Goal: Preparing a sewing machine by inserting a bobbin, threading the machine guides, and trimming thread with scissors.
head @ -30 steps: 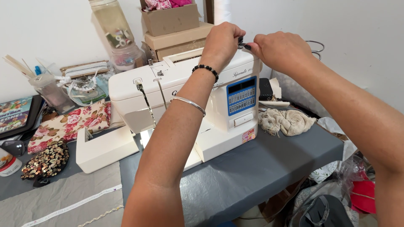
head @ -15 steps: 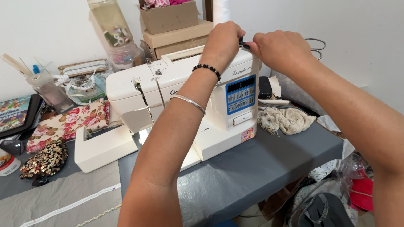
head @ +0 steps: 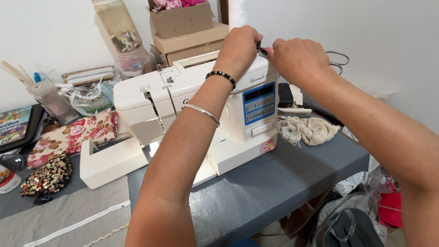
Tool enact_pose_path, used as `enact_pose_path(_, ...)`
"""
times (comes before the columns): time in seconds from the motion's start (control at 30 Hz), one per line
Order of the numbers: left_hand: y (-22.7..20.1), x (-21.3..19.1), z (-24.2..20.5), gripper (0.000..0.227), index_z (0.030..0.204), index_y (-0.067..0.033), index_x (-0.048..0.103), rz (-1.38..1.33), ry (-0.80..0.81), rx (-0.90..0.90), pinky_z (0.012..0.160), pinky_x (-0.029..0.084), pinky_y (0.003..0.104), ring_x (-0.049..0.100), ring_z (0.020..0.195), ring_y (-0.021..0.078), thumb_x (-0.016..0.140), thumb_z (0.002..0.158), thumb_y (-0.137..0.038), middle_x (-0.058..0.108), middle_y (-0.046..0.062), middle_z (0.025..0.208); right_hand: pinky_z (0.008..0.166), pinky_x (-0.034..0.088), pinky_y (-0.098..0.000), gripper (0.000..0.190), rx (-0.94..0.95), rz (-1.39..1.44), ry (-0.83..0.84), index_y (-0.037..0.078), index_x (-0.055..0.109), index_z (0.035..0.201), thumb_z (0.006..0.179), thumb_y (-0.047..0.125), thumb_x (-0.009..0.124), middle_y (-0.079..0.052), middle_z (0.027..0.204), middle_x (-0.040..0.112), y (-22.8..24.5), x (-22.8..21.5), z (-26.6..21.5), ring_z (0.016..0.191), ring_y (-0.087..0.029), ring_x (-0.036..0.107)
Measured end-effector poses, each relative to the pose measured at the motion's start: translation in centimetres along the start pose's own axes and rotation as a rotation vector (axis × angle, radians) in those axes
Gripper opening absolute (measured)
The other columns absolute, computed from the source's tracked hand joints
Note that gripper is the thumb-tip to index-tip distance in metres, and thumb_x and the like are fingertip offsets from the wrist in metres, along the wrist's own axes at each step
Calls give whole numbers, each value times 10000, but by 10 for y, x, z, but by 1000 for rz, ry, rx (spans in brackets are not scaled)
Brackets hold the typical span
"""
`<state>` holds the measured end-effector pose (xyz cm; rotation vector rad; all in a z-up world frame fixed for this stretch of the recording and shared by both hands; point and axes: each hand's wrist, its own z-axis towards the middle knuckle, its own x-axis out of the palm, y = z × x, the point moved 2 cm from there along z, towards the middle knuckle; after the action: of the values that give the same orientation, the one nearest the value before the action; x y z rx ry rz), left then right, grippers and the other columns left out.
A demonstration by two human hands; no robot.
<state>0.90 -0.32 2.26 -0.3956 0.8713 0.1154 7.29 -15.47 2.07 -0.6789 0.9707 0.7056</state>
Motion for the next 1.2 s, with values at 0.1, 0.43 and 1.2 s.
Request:
enact_pose_path(0.1,4,1,3,283,982,-100,824,-149,-30,5,809,558,360,739,959,312,564,898,-26,803,105,1027,615,520,-522,590,9,27,6,75,661,1108,1196,511,274,-177,909,747,2,-1,0,767,-448,702)
enact_pose_path(0.43,-5,-14,-8,346,544,-93,586,-319,-56,-113,751,592,334,781,989,174,471,839,45,830,60,1036,587,525,-488,568,-1,-35,-17,82,675,1065,1202,491,306,-152,870,745,5,-1,-1,734,-410,704)
enact_pose_path(1.2,3,-4,1,329,894,-82,818,-234,-68,-81,871,591,357,734,1036,262,500,876,-1,808,53,1078,531,507,-467,545,-39,-130,-82,111,634,1072,1215,506,286,-75,799,747,-4,7,-1,673,-359,710)
